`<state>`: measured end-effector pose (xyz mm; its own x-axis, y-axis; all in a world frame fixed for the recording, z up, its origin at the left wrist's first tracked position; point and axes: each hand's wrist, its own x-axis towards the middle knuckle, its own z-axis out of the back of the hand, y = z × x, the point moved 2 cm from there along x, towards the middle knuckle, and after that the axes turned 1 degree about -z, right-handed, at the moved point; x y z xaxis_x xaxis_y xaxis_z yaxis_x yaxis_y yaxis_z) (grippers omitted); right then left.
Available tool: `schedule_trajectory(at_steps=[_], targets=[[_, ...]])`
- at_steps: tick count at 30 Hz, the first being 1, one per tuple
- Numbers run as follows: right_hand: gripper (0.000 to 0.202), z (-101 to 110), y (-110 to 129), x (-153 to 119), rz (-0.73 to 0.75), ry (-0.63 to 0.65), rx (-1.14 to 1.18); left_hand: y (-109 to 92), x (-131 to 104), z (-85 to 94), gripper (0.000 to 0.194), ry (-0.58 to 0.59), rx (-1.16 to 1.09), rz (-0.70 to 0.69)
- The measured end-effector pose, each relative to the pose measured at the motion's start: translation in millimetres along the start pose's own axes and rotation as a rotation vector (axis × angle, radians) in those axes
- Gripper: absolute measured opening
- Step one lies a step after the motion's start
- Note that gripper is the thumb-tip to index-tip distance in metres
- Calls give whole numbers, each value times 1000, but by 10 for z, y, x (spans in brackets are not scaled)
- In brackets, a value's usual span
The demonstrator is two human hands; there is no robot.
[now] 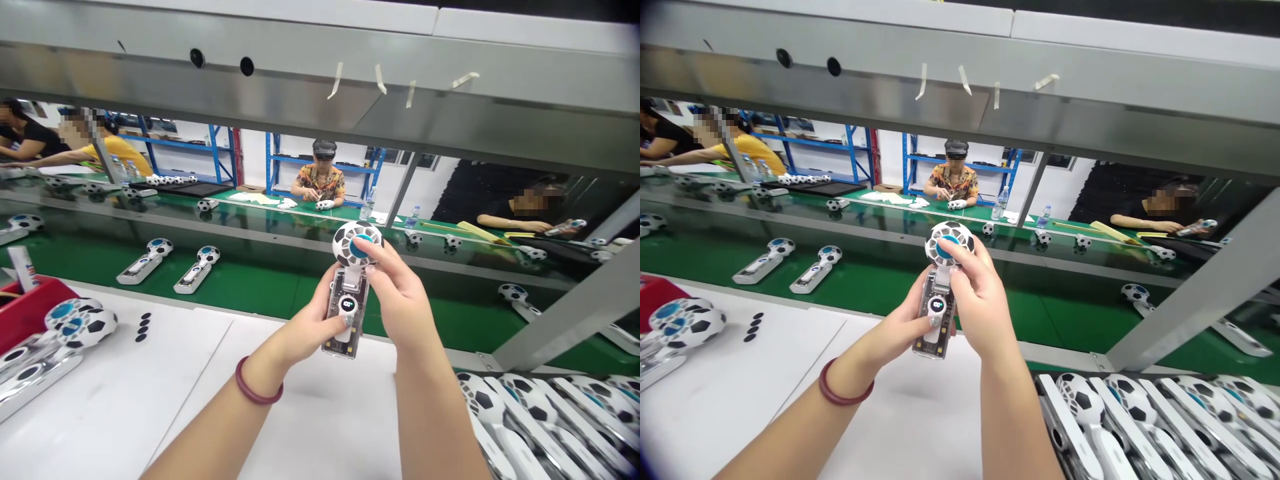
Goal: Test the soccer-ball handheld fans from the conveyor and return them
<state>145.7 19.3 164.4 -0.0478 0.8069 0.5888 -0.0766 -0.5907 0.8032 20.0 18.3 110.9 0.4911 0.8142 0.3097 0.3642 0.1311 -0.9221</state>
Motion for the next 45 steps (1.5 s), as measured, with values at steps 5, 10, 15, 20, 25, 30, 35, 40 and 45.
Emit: schedule_trajectory(at_steps=[5,10,15,20,25,30,35,40,45], targets=[[37,-4,19,-10,6,-23,0,1,-27,-63,80,1,-70,25],[38,6,104,-37,38,-12,-40,14,-29,-132,82,4,-116,34],[39,49,219,-87,62,-14,-91,-36,-47,-192,77,15,-92,4],[39,77,269,-124,71,-22,-150,-112,-77,-241,76,72,-96,-16],[37,67,300,-152,76,-9,-116,-152,-109,-257,70,62,-44,-24],[54,21,311,-160,63,60,90,-238,-154,-299,75,75,-153,-2],[66,-20,272,-130,-85,162,350,-378,-212,-355,78,92,-200,-35],[60,-86,276,-159,-255,257,439,-478,-261,-344,70,28,-139,-113],[57,-196,243,-200,-312,317,505,-509,-300,-313,78,67,-84,-129]])
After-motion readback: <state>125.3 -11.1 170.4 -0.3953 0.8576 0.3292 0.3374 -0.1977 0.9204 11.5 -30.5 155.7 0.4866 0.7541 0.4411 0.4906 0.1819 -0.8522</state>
